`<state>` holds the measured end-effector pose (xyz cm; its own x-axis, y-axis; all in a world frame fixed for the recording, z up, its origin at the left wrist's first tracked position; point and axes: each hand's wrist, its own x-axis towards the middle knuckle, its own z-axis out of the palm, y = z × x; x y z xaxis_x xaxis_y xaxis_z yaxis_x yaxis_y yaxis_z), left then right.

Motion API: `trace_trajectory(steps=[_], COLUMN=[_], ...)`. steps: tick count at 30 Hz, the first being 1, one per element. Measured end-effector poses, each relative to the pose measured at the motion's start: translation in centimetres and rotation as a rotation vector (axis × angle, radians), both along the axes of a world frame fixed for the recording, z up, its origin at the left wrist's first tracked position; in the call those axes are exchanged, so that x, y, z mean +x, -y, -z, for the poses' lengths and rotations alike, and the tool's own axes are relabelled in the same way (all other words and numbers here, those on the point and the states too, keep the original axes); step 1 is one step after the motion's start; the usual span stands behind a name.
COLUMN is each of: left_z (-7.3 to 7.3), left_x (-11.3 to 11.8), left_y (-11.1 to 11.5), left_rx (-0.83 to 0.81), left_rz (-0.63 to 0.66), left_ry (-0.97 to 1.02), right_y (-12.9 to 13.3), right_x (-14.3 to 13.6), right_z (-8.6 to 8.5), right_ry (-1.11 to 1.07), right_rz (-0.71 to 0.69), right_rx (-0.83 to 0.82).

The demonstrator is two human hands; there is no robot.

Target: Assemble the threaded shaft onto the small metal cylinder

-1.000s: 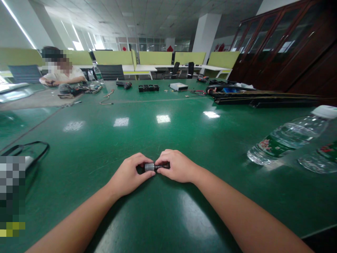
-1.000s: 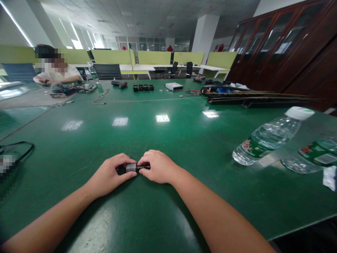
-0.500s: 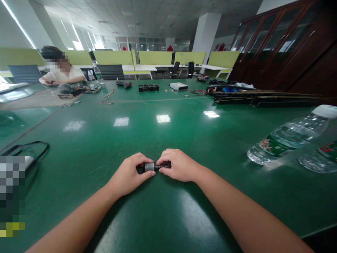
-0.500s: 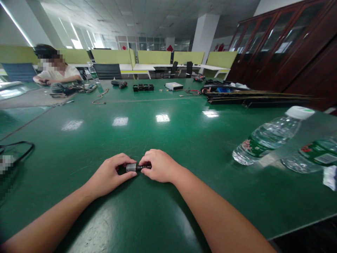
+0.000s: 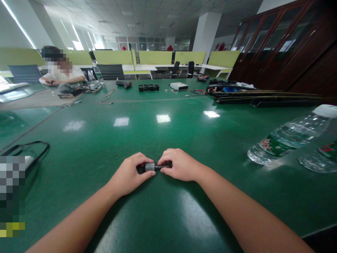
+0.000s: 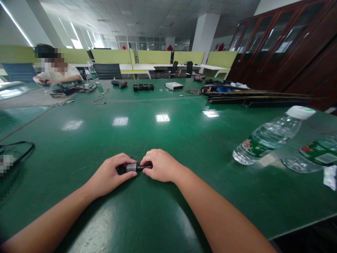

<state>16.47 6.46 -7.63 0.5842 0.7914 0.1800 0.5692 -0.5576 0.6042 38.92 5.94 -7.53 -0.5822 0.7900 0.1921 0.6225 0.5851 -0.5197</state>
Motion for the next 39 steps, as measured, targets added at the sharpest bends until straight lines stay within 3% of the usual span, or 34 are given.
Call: trace_trajectory(steps=[39], left_z=[0.0], left_x=[-0.2], left_y=[0.0], left_rx=[-0.003], left_rz=[0.006], left_ry=[0.006], right_y=[0.0], right_x=[1.5], right_z=[-1.0], right_ry=[0.068], right_rz=[0.071], right_rx=[-0.098])
